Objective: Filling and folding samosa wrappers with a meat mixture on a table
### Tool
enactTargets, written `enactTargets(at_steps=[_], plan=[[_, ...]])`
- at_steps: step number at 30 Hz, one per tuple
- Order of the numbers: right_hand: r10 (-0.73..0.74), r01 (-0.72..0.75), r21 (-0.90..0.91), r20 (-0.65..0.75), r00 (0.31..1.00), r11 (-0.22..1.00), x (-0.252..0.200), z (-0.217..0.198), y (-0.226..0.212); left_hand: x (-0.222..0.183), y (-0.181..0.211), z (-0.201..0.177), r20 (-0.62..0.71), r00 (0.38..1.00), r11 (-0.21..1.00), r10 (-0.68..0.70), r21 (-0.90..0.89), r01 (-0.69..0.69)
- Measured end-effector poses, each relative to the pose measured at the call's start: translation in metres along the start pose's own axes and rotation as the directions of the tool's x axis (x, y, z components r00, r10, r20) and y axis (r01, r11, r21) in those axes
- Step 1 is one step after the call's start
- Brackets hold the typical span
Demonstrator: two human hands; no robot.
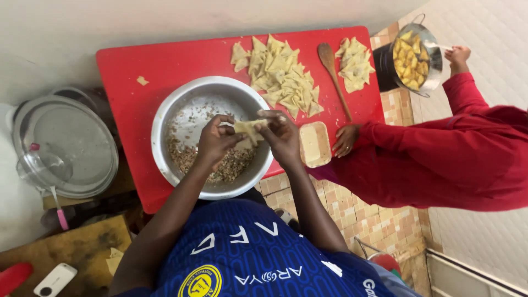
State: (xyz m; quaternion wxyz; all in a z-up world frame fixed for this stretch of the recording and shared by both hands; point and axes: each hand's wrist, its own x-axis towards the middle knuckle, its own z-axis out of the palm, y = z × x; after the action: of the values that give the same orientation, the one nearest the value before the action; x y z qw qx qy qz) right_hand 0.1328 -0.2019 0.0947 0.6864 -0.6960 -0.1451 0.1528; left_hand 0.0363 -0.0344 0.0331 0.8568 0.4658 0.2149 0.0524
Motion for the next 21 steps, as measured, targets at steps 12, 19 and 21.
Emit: enactTargets(at_steps=[12, 19, 21], plan=[[-0.388, 0.468, -0.323, 0.283, 0.877, 0.823, 0.023, 0.026, -0.041, -0.01, 0.017, -0.01, 0.026, 0.86, 0.593, 0.51, 0.713, -0.374], [-0.424, 0.525, -0.291, 0.344, 0.837, 0.8, 0.025, 0.044, -0.083, -0.028, 0.061, -0.019, 0.422, 0.839, 0.719, 0.343, 0.458, -0.523], [-0.444, 0.55, -0.297, 0.354, 0.823, 0.781, 0.024, 0.047, -0.095, -0.042, 0.081, -0.016, 0.565, 0.79, 0.88, 0.238, 0.218, -0.421]])
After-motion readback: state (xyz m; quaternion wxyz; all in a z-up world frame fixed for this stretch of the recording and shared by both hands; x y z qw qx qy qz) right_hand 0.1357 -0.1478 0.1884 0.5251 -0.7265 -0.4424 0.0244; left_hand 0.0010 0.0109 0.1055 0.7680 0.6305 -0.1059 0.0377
